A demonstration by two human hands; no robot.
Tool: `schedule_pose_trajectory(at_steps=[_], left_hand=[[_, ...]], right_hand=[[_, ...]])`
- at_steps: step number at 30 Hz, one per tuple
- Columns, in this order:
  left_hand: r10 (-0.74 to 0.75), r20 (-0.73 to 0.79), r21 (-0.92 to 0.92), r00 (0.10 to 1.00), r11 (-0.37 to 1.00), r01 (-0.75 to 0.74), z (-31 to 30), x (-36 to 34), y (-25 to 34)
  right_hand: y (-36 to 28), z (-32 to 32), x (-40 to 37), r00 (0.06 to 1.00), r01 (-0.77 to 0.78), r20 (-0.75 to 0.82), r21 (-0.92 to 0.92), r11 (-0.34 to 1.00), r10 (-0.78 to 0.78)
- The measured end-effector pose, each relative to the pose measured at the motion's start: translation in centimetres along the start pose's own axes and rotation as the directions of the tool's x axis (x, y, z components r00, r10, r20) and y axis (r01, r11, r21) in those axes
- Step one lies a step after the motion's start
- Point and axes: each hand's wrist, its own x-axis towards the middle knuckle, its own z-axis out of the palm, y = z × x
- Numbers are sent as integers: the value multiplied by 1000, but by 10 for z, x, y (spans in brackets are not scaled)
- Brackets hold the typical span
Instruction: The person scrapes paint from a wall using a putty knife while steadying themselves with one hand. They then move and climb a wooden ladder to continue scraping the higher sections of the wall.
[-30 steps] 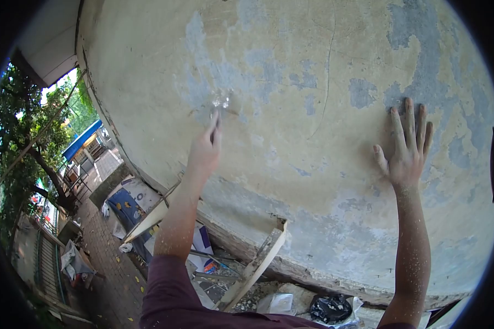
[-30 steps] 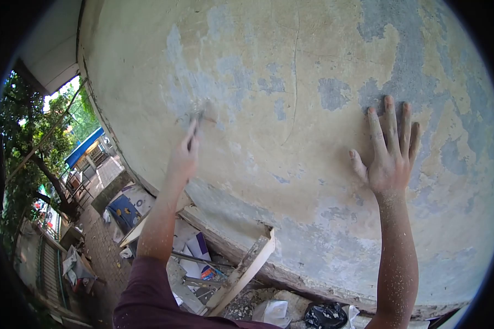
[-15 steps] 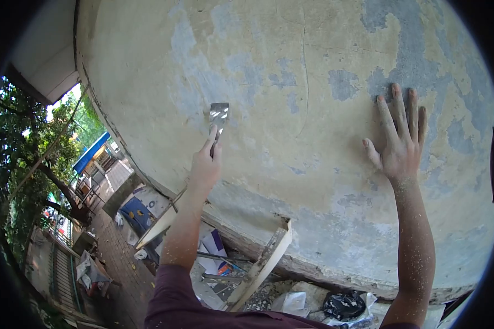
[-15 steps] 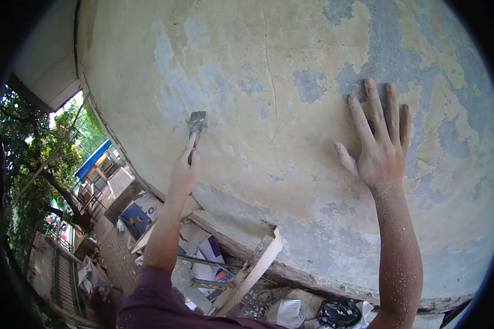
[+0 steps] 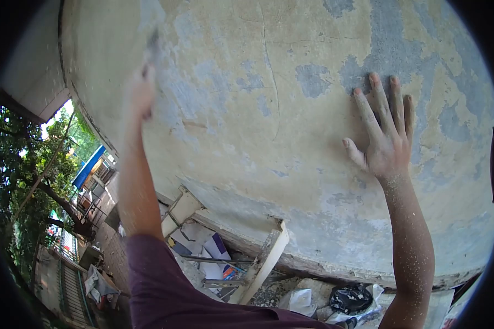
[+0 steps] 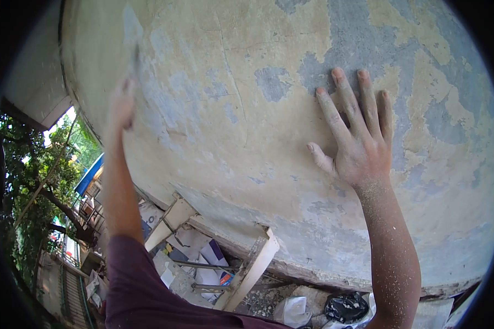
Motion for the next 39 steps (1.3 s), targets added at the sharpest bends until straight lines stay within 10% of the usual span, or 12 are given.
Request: schedule_pose_trajectory(at_steps=[6, 11, 16, 23, 24, 26, 28, 31, 32, 33, 37, 39], left_hand=[[-62, 154, -99, 986, 992, 78, 47, -103, -60], [-18, 33, 152, 999, 988, 13, -24, 102, -36], [-28, -14, -80, 1000, 996, 27, -37, 165, -12], [-71, 366, -6, 928, 997, 79, -6, -99, -14], [258, 300, -142, 918, 964, -225, 22, -131, -52], [-208, 455, 102, 866, 978, 181, 35, -164, -20], [-158, 442, 29, 883, 986, 162, 33, -161, -17], [136, -7, -244, 991, 960, -134, 41, -118, -41], [8, 87, -211, 996, 977, 11, 13, -91, 5], [224, 2, -80, 975, 971, -223, 23, -51, 3], [153, -208, -166, 966, 968, -188, 17, 97, 43], [-137, -22, -246, 990, 961, 127, -20, 89, 102]], right_hand=[[-3, -1, -1, 1000, 4, 26, 18, 1000, -5], [-2, 1, 1, 1000, 7, 6, -7, 1000, -7], [0, -1, 3, 1000, 8, -14, -24, 1000, -8], [-2, -2, 0, 1000, 14, -5, 48, 999, -13], [-2, -2, 0, 1000, 7, -19, 47, 999, -6], [-3, -2, 0, 1000, 3, -29, 53, 999, -1], [-1, -3, 1, 1000, 4, -30, 50, 999, -2], [-6, -2, 1, 1000, -10, 5, 79, 997, 9], [-5, -2, 0, 1000, -1, -4, 82, 997, 1], [-2, -2, 0, 999, -3, -32, 69, 998, 6], [-1, -4, 0, 1000, -15, -3, 85, 996, 15], [-2, -4, 0, 1000, -9, 0, 68, 998, 9]])
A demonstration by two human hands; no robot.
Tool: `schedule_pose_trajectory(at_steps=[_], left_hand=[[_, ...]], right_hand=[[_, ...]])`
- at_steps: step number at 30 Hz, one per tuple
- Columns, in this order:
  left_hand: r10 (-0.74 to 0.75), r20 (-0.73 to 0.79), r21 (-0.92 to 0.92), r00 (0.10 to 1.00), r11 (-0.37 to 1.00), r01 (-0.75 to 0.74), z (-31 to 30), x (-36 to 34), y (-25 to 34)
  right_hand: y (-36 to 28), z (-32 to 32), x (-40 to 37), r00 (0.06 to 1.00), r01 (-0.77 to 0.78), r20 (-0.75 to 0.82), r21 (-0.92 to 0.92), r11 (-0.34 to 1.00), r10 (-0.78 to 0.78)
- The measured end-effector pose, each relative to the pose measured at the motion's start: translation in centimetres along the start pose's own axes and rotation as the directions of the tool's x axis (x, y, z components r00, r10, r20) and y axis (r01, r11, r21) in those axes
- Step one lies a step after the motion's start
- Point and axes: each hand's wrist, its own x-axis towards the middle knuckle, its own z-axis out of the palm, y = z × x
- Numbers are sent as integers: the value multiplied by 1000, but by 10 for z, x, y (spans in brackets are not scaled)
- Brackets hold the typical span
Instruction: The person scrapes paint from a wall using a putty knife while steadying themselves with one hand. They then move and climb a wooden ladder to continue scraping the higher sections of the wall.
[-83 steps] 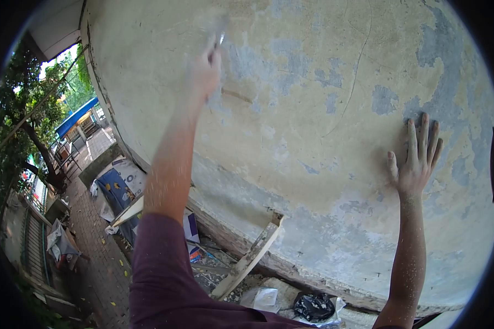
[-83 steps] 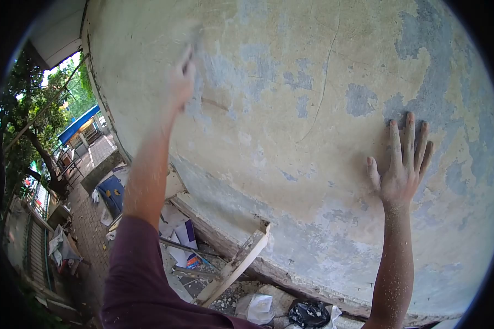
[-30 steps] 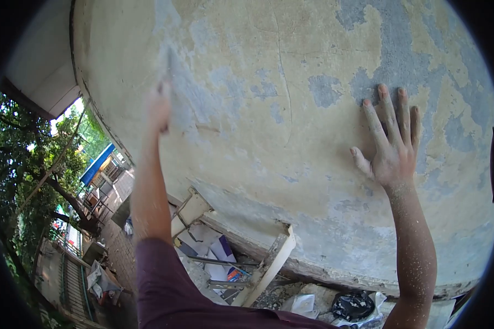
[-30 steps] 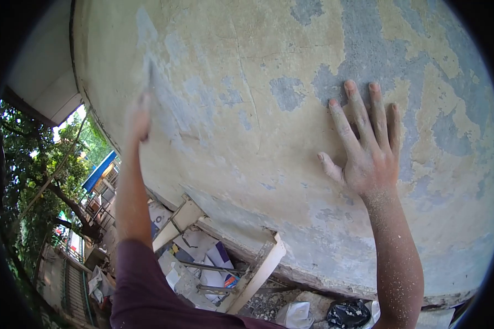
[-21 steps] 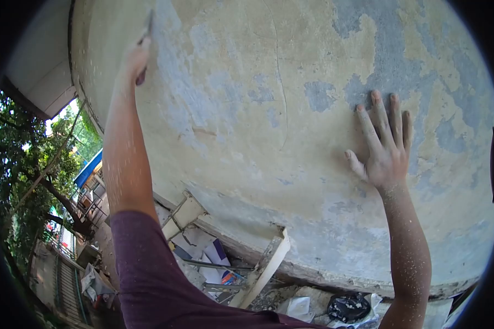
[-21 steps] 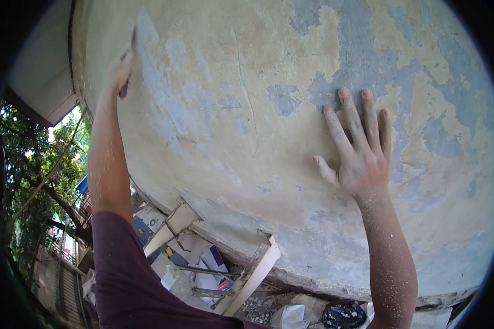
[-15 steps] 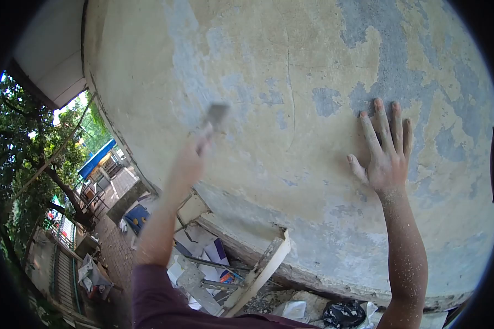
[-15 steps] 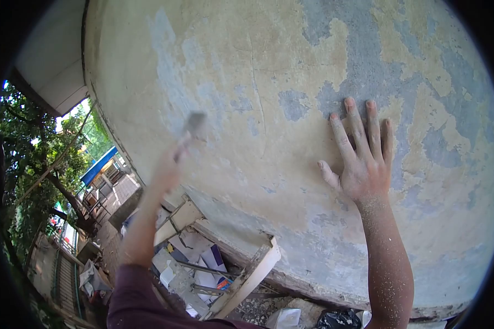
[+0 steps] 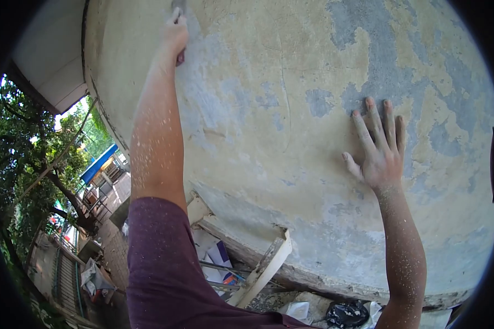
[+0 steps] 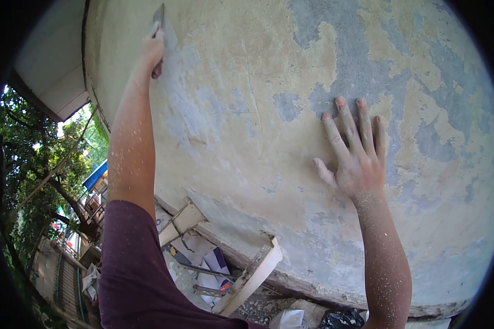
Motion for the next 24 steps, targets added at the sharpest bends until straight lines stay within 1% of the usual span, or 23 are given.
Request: schedule_pose_trajectory(at_steps=[1, 2, 3, 4, 5, 6, 7, 8, 9, 10, 12, 13, 14, 15, 16, 17, 18, 20, 21, 23, 24], left_hand=[[1, 6, -9, 1000, 1000, -1, 4, 4, -11], [220, -70, 112, 973, 971, -212, 8, 14, -28], [429, -114, 248, 896, 886, -393, 8, 1, -24], [176, 4, 131, 984, 976, -175, 10, -23, -28], [-82, 148, 46, 986, 996, 76, 3, -81, -20], [261, 87, 176, 961, 946, -273, 15, -96, -71], [247, 119, 228, 962, 936, -269, 20, -143, -92], [293, 144, 26, 945, 954, -300, 33, -180, -131], [183, 219, 85, 958, 975, -206, 37, -216, -141], [69, 279, 148, 958, 982, -114, 39, -235, -144], [45, 274, 131, 961, 988, -83, 31, -219, -121], [39, 267, 109, 963, 992, -70, 33, -198, -109], [354, 89, 97, 931, 927, -362, 36, -165, -102], [241, 107, 179, 965, 950, -257, 30, -132, -69], [344, -6, 218, 939, 917, -334, 32, -93, -53], [429, -65, 186, 901, 892, -411, 29, -44, -44], [368, -66, 172, 928, 920, -353, 19, -11, -25], [285, 22, 132, 958, 949, -286, -3, 36, -2], [285, 26, 125, 958, 950, -286, -3, 21, 14], [64, 61, 221, 996, 972, -76, -3, -30, 26], [47, 81, 211, 996, 975, -64, -2, -62, 18]], right_hand=[[0, 0, -1, 1000, 1, 5, 8, 1000, -1], [1, 0, 0, 1000, -3, 5, 16, 1000, 2], [1, 0, 0, 1000, -1, 10, 22, 1000, 1], [1, 0, 0, 1000, -4, 13, 20, 1000, 3], [1, 0, 0, 1000, -5, 11, 21, 1000, 4], [1, 0, 0, 1000, -7, 12, 26, 1000, 7], [1, 0, -1, 1000, -11, 20, 31, 999, 10], [2, -1, 0, 1000, -6, 20, 36, 999, 6], [0, -1, -1, 1000, -9, 16, 42, 999, 8], [-1, 0, 0, 1000, -16, 13, 46, 999, 15], [1, 0, 0, 1000, -6, 2, 50, 999, 6], [3, 0, 1, 1000, -1, -2, 45, 999, 1], [3, 0, 2, 1000, -8, 3, 48, 999, 8], [1, 1, 0, 1000, -17, 17, 60, 998, 16], [2, 1, 0, 1000, -24, 21, 68, 997, 22], [3, 0, 1, 1000, -10, 29, 52, 999, 8], [3, 0, -1, 999, 6, 40, 36, 999, -7], [2, 2, -1, 1000, -11, 22, 59, 998, 9], [3, 1, -1, 1000, -16, 8, 83, 996, 16], [2, 1, -3, 1000, -19, 23, 80, 997, 17], [3, 1, -1, 1000, -17, 25, 77, 997, 15]])
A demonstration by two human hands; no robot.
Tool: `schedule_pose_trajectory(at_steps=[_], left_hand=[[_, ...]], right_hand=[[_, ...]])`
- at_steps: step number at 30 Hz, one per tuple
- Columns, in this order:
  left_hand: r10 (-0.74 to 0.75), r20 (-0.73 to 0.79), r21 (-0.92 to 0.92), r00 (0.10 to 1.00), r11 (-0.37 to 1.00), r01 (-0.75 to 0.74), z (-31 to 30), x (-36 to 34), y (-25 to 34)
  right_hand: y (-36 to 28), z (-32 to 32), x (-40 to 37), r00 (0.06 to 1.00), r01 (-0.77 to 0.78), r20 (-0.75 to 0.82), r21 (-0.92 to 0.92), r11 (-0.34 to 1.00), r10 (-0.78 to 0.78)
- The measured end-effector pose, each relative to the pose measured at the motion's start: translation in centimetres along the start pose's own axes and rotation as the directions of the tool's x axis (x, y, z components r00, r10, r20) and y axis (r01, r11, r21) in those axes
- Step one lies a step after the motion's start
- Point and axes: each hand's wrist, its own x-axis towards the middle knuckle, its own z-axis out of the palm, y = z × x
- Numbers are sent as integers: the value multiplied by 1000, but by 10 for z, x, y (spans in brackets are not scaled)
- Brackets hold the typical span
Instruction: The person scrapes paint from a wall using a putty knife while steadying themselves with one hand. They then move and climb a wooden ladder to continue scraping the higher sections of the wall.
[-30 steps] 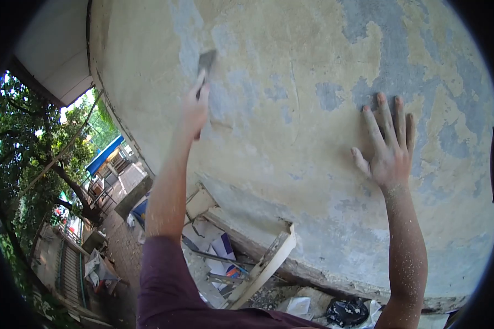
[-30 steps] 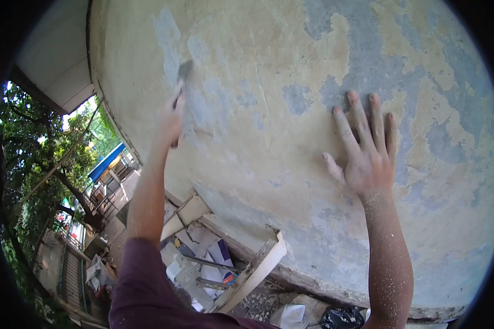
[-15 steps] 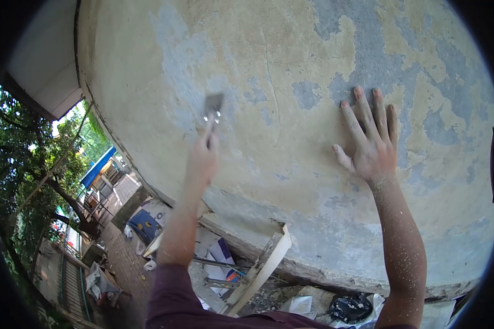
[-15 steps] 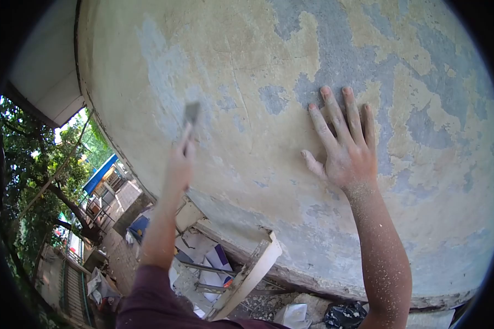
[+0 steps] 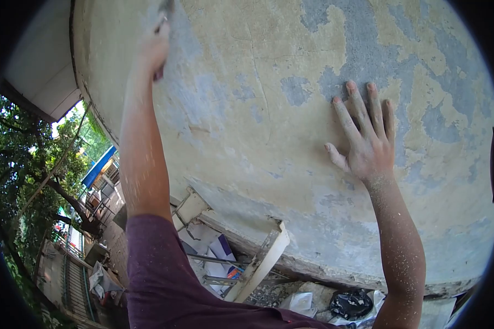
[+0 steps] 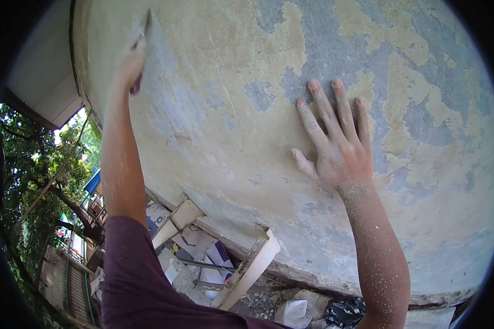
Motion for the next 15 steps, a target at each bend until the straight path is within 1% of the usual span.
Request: schedule_pose_trajectory(at_steps=[1, 2, 3, 4, 6, 7, 9, 10, 11, 12, 13, 14, 15], left_hand=[[-6, 24, -9, 1000, 1000, 7, 8, -30, -14], [239, -32, 88, 971, 968, -235, 29, -42, -61], [169, 57, 189, 984, 966, -177, 36, -95, -61], [142, 130, -36, 981, 990, -139, 54, -130, -80], [111, 102, -36, 989, 994, -108, 83, -168, -99], [104, 99, -36, 990, 994, -101, 79, -164, -95], [52, 96, -55, 994, 997, -47, 67, -131, -71], [61, -10, 85, 998, 995, -60, 54, -102, -56], [233, -155, 262, 960, 947, -187, 48, -39, -74], [178, -120, 138, 977, 977, -161, 31, 18, -70], [49, -15, 25, 999, 998, -49, -3, 19, -17], [-117, 36, 78, 992, 990, 114, -26, 65, -12], [-116, 37, 75, 993, 991, 113, -30, 69, -15]], right_hand=[[1, -1, 1, 1000, 0, -5, -3, 1000, 0], [0, -1, 2, 1000, -1, -5, 6, 1000, 1], [0, -1, 0, 1000, 1, 2, 19, 1000, -1], [0, -2, -2, 1000, -2, 2, 23, 1000, 1], [0, -1, 0, 1000, 1, -3, 12, 1000, -1], [-2, -1, -1, 1000, 9, -3, 15, 1000, -9], [0, -2, 0, 1000, 1, -2, 23, 1000, -1], [3, -2, 3, 1000, -4, -8, 16, 1000, 4], [3, -2, 3, 1000, -2, -3, 18, 1000, 3], [0, -2, 1, 1000, 4, 13, 27, 1000, -5], [0, -2, 0, 1000, 4, 10, 28, 1000, -5], [-1, -1, -1, 1000, 7, 18, 32, 999, -7], [-1, 0, 0, 1000, 14, 21, 25, 1000, -14]])
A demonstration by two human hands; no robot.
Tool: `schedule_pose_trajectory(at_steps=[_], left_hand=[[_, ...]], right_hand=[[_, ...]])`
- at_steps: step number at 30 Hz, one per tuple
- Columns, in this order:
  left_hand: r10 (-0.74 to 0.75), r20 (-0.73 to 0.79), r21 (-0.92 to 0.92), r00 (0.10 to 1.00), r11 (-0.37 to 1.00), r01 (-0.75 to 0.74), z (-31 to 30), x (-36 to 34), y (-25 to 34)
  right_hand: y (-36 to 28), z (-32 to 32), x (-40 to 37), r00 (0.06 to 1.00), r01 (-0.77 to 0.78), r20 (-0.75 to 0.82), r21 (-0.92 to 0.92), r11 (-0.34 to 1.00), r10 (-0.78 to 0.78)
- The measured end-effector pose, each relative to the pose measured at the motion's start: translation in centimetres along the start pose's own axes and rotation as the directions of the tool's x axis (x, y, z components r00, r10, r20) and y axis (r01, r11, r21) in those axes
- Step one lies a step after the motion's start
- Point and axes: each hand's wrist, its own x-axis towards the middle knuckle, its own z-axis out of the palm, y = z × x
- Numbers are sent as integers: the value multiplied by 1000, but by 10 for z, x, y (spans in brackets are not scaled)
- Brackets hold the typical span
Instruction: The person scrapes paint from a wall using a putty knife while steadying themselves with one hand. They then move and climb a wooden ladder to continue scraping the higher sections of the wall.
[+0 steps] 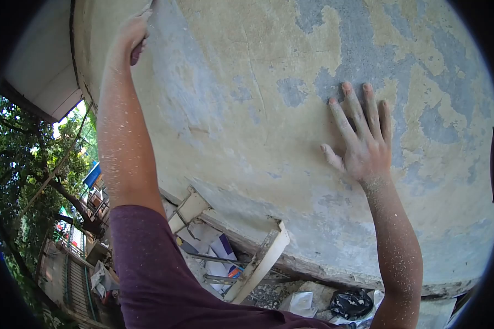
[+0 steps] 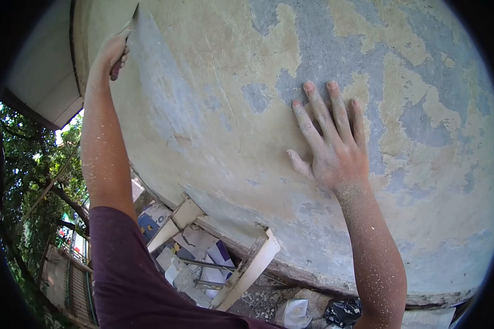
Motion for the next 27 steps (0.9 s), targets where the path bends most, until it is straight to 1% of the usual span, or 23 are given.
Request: schedule_pose_trajectory(at_steps=[1, 2, 3, 4, 5, 6, 7, 8, 10, 11, 13, 15, 17, 18, 19, 21, 22, 23, 24, 25, 27], left_hand=[[140, -27, -38, 990, 989, -141, -1, 1, 1], [272, -56, -69, 961, 959, -275, 0, -3, 3], [248, -33, -21, 968, 968, -249, 8, -19, -3], [222, -15, 29, 975, 975, -221, 17, -51, -12], [68, 70, 84, 995, 994, -73, 24, -101, -2], [345, 7, 146, 939, 928, -342, 47, -117, -38], [271, 115, 80, 956, 956, -281, 60, -164, -39], [224, 172, -15, 959, 974, -225, 75, -197, -46], [353, 111, -95, 929, 934, -343, 111, -226, -75], [353, 104, -94, 930, 934, -344, 108, -226, -71], [251, 186, -81, 950, 967, -240, 102, -225, -58], [303, -1, -82, 953, 950, -302, 98, -188, -62], [326, -162, -24, 931, 942, -334, 92, -132, -27], [321, -224, -25, 920, 942, -334, 90, -99, -6], [500, -344, 123, 795, 863, -490, 84, -59, 4], [296, -238, -67, 925, 945, -320, 49, -31, 54], [290, -234, -74, 928, 946, -314, 38, -13, 57], [301, -189, -109, 935, 939, -325, 26, 9, 54], [319, -146, -144, 937, 930, -339, 19, 13, 57], [315, -142, -145, 938, 931, -335, 24, 9, 48], [324, -137, -9, 936, 945, -328, 40, -50, 31]], right_hand=[[2, -1, 0, 1000, 6, 3, -12, 1000, -6], [3, -2, 0, 1000, 5, 8, -16, 1000, -5], [3, -3, 0, 1000, 7, 16, 1, 1000, -7], [3, -4, 0, 1000, 12, 22, 20, 1000, -13], [4, -5, 0, 1000, 14, 18, 20, 1000, -14], [4, -5, 0, 1000, 6, 9, 20, 1000, -6], [3, -4, 0, 1000, -1, 0, 25, 1000, 1], [2, -4, 0, 1000, 2, -7, 30, 1000, -2], [3, -3, -1, 1000, 3, -12, 31, 1000, -2], [2, -3, -1, 1000, 7, -18, 31, 1000, -6], [4, -4, -1, 1000, 7, -11, 51, 999, -6], [5, -4, 5, 1000, 1, -27, 35, 999, 0], [-1, -6, -4, 1000, 10, -3, 37, 999, -10], [0, -7, -2, 1000, 1, 2, 55, 999, -1], [2, -8, 0, 1000, -10, 10, 72, 997, 9], [4, -5, 2, 1000, -5, -4, 60, 998, 5], [5, -4, 1, 1000, 3, -8, 69, 998, -3], [5, -4, -1, 1000, 8, -13, 78, 997, -7], [6, -4, 0, 1000, 6, -10, 73, 997, -5], [5, -4, 0, 1000, 6, 9, 55, 998, -7], [4, -3, -2, 1000, 13, 28, 41, 999, -14]])
